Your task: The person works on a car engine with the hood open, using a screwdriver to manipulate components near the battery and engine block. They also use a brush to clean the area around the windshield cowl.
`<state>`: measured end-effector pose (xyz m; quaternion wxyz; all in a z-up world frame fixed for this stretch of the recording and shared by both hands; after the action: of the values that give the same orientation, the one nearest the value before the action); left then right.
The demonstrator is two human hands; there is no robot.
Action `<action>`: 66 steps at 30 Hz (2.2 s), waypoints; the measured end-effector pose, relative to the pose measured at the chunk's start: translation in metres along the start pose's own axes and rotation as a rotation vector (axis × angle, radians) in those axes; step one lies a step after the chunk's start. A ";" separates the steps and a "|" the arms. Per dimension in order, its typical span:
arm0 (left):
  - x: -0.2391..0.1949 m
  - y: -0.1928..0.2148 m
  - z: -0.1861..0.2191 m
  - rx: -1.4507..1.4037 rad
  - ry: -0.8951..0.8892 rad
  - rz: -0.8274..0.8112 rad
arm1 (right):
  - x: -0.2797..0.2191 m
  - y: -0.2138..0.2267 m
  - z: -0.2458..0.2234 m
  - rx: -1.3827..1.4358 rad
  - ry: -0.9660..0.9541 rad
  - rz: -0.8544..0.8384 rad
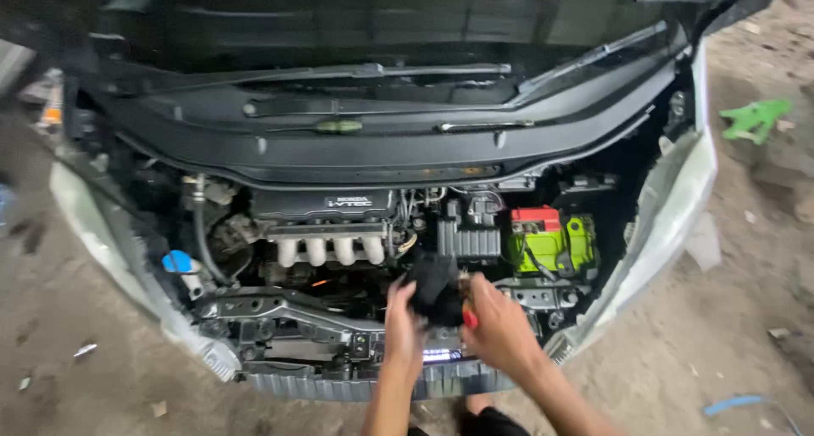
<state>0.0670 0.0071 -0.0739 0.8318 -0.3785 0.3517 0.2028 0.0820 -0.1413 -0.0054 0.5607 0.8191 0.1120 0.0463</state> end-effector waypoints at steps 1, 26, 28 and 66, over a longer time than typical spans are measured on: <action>0.006 -0.019 0.002 -0.002 0.013 -0.003 | 0.013 0.005 0.007 -0.009 -0.010 -0.005; 0.174 -0.254 0.138 1.297 -1.255 -0.173 | 0.299 0.111 0.094 -0.863 0.037 0.386; 0.152 -0.237 0.152 1.427 -1.389 -0.150 | 0.298 0.112 0.086 -0.848 0.020 0.365; 0.225 -0.067 0.277 1.680 -1.075 0.027 | 0.446 -0.040 -0.178 -0.792 0.370 -0.012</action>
<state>0.3775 0.1948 -0.0783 0.8761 0.4788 -0.0380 0.0421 0.4733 0.1393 0.0005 0.8023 0.5180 0.1890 0.2286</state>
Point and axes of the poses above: each hand's wrist, its own x-axis towards the middle knuckle, its own y-axis out of the back of the hand, z = x × y, the point moved 10 cm from there along x, towards the middle knuckle, and after that the axes turned 10 degrees about -x, right-handed, at the moved point
